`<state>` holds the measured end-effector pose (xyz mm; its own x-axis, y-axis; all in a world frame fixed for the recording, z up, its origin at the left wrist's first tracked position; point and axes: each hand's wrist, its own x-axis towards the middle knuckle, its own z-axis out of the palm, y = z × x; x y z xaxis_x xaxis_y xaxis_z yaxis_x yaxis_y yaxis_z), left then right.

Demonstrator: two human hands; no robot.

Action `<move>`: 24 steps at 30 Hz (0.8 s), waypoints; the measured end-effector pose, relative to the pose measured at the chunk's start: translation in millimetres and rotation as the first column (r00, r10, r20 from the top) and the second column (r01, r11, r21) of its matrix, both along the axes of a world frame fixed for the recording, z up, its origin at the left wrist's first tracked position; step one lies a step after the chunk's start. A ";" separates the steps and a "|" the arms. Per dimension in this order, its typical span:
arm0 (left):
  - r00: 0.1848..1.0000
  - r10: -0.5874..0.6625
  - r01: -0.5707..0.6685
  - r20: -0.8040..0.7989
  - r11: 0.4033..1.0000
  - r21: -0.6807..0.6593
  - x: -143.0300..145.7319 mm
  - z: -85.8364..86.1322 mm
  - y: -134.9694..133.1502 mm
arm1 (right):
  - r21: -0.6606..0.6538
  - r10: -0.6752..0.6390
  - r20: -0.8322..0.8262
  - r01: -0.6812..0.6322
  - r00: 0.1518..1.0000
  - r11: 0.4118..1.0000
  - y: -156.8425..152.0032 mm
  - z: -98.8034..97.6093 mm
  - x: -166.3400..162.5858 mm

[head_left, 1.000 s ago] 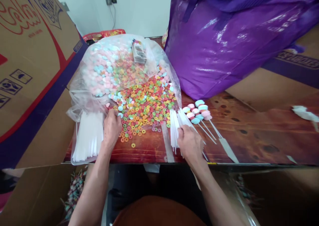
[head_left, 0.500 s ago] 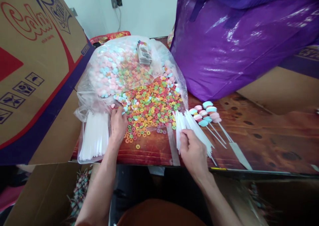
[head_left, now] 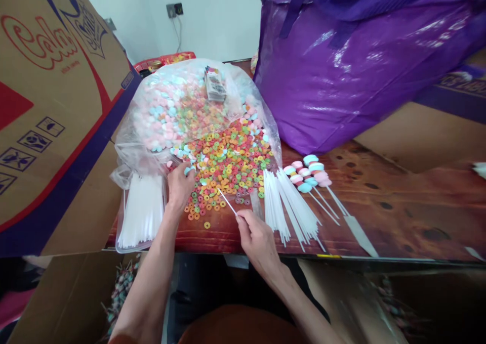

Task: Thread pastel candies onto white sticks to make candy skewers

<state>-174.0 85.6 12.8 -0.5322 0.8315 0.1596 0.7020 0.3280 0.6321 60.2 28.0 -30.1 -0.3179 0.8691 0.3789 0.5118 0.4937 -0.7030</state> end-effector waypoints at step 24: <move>0.965 -0.158 0.214 -0.211 0.937 0.276 34.0 -18.3 -72.6 | -0.003 0.034 0.065 -0.033 0.997 0.999 -4.4 1.3 -1.5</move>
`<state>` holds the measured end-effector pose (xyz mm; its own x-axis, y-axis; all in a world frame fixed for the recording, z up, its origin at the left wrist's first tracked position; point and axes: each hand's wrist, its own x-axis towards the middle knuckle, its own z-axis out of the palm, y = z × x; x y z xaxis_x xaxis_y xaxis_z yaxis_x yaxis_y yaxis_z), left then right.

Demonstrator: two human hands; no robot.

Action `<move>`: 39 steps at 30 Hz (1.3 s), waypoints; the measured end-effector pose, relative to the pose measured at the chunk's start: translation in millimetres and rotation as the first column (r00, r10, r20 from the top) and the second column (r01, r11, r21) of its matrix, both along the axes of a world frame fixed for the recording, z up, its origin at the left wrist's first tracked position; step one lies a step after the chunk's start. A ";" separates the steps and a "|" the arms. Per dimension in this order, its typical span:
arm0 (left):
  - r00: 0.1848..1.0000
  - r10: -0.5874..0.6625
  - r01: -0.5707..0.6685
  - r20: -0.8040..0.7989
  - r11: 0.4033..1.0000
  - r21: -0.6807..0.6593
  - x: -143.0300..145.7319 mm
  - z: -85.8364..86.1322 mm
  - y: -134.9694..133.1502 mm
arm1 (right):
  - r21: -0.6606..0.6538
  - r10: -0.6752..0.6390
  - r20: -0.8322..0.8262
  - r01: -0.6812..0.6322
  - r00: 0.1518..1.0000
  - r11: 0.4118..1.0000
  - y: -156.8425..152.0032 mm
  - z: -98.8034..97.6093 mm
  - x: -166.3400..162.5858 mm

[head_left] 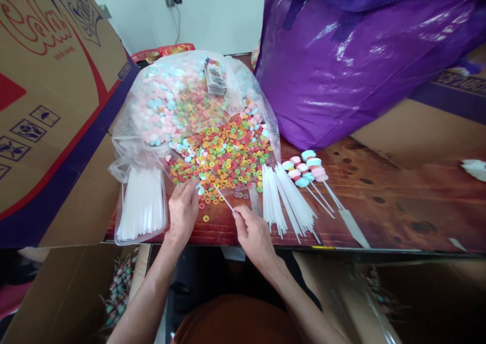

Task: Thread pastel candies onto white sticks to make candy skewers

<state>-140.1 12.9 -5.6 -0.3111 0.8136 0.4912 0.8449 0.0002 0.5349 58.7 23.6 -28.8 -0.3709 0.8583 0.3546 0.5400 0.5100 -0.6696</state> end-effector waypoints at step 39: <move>0.819 0.063 -0.003 0.570 0.994 -0.106 13.7 -20.4 -5.1 | -0.233 0.080 -0.178 -0.121 0.981 0.965 -10.6 13.3 -21.5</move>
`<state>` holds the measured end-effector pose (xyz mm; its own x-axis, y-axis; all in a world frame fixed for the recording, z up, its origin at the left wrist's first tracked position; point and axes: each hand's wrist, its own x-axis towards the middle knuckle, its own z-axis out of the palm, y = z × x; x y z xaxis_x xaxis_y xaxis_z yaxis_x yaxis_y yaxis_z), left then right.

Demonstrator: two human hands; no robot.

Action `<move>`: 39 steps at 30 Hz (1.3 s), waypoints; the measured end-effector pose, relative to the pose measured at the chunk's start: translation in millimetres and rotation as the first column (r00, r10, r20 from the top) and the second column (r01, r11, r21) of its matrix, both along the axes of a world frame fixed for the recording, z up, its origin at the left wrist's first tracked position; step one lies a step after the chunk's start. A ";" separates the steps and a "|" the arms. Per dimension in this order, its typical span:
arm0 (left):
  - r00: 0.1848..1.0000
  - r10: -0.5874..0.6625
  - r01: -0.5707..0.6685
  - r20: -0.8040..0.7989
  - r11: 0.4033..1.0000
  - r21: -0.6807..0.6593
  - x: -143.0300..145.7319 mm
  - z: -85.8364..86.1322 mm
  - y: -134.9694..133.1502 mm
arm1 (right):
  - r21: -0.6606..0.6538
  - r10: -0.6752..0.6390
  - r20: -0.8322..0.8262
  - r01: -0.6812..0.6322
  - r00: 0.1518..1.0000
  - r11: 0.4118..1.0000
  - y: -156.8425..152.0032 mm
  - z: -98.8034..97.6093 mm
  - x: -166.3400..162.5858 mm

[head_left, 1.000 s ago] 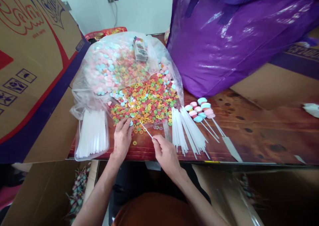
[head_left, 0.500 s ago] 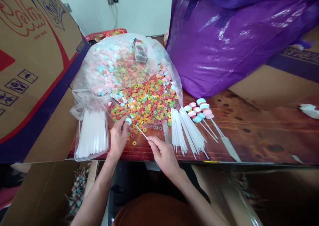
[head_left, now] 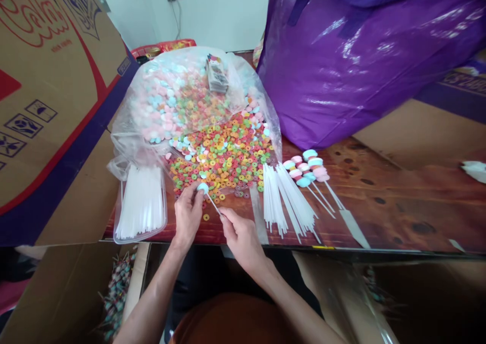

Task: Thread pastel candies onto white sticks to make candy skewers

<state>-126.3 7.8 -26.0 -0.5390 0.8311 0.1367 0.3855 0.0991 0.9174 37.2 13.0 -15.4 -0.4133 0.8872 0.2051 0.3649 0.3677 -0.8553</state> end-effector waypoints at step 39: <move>0.759 -0.257 0.215 -0.598 0.966 -0.143 -5.2 13.9 56.7 | -0.022 -0.120 -0.001 0.120 0.993 0.993 9.6 -3.5 9.6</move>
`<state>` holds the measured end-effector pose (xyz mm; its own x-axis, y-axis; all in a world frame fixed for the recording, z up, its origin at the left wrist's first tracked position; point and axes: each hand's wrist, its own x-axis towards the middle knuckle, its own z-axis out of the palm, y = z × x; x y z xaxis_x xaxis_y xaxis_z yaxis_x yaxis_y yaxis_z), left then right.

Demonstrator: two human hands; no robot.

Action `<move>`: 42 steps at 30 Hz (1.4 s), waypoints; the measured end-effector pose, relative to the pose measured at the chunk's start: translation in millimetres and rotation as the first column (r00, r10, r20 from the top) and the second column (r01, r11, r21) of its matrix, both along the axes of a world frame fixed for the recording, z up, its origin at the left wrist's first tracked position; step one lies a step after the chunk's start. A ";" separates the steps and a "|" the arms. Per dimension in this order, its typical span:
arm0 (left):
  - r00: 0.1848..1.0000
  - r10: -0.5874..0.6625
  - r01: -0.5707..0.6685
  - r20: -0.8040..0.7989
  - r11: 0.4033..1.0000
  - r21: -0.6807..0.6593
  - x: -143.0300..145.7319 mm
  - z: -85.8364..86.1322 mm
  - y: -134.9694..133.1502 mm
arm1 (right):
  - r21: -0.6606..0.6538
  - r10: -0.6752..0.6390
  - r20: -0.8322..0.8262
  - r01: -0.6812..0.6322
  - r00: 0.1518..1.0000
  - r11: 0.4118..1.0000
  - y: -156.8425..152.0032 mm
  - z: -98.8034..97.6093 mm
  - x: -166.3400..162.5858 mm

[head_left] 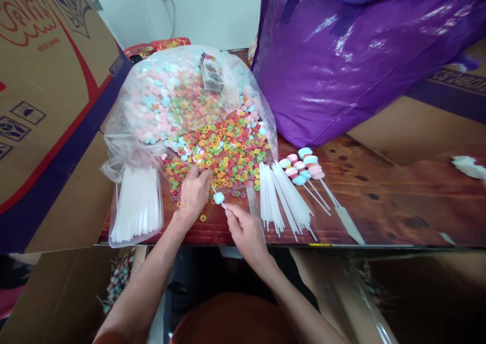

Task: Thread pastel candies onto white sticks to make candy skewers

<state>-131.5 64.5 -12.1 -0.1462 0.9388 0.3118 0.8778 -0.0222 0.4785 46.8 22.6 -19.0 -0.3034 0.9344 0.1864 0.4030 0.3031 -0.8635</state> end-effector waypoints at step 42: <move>0.550 0.106 -0.186 0.828 0.983 -0.002 -3.6 -10.0 -38.5 | 0.066 0.108 -0.077 -0.103 0.991 0.992 4.6 3.0 1.0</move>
<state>-135.1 26.0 -22.1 -0.5090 0.8592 0.0521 0.0978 -0.0025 0.9952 47.8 27.2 -16.0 -0.3816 0.8839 0.2703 0.2965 0.3940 -0.8700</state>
